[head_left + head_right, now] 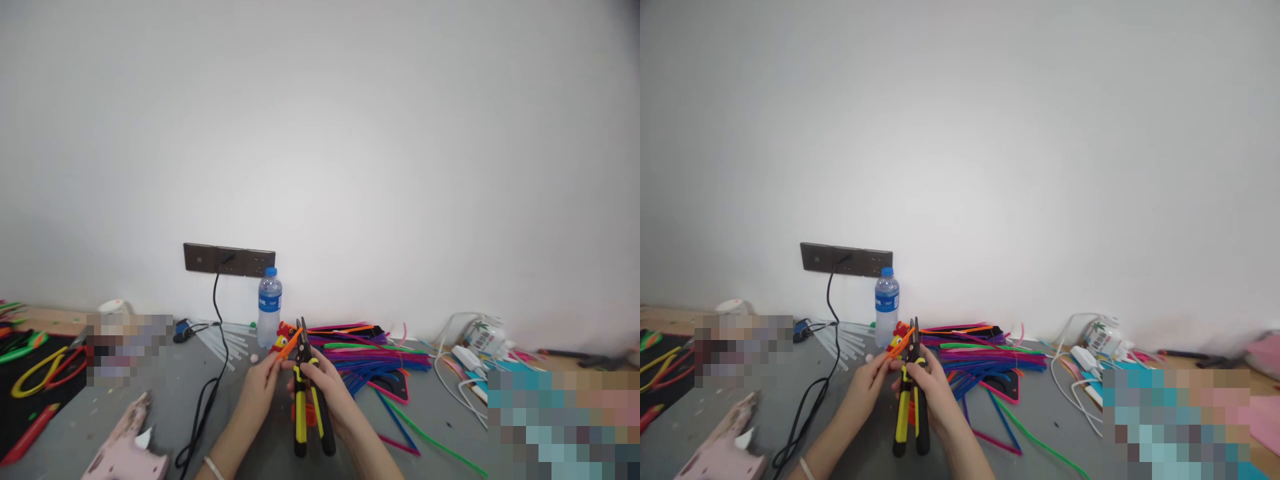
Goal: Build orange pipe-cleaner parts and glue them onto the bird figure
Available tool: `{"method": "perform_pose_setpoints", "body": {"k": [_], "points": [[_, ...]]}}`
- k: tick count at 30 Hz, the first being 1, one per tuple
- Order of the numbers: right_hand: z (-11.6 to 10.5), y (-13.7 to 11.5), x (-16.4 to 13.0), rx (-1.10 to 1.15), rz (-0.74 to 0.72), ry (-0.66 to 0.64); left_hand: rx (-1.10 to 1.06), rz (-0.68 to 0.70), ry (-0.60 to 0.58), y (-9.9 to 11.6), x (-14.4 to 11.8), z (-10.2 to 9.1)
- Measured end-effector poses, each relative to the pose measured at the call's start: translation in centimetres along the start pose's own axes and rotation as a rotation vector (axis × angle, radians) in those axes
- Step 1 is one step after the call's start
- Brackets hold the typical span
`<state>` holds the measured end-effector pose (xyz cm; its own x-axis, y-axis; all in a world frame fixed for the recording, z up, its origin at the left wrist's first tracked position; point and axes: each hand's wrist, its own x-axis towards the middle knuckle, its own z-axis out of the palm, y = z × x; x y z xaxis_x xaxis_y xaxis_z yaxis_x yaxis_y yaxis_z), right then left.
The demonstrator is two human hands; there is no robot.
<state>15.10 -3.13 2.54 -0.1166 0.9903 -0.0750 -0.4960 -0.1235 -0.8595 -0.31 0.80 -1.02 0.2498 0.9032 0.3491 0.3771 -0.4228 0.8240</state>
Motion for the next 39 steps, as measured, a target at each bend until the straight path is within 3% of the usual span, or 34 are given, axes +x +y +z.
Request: {"method": "perform_pose_setpoints", "body": {"k": [8, 20, 27, 31, 35, 39], "points": [[-0.5, -0.1, 0.1, 0.005, 0.111, -0.047, 0.018, 0.033, 0.015, 0.8, -0.4, -0.5], [0.1, 0.4, -0.1, 0.221, 0.098, -0.119, 0.049, 0.068, 0.042, 0.6, -0.3, -0.8], [-1.1, 0.4, 0.2, 0.230, 0.280, -0.153, 0.096, 0.015, 0.064, 0.2, -0.1, -1.3], [-1.2, 0.3, 0.2, 0.224, 0.305, -0.150, 0.127, 0.019, 0.067, -0.1, -0.1, -1.4], [-1.2, 0.9, 0.6, 0.194, 0.256, -0.157, 0.147, 0.031, 0.032, 0.2, -0.1, -1.3], [-1.6, 1.7, 1.4, 0.147, 0.082, -0.032, 0.141, 0.044, 0.049, 0.2, 0.0, -1.2]]}}
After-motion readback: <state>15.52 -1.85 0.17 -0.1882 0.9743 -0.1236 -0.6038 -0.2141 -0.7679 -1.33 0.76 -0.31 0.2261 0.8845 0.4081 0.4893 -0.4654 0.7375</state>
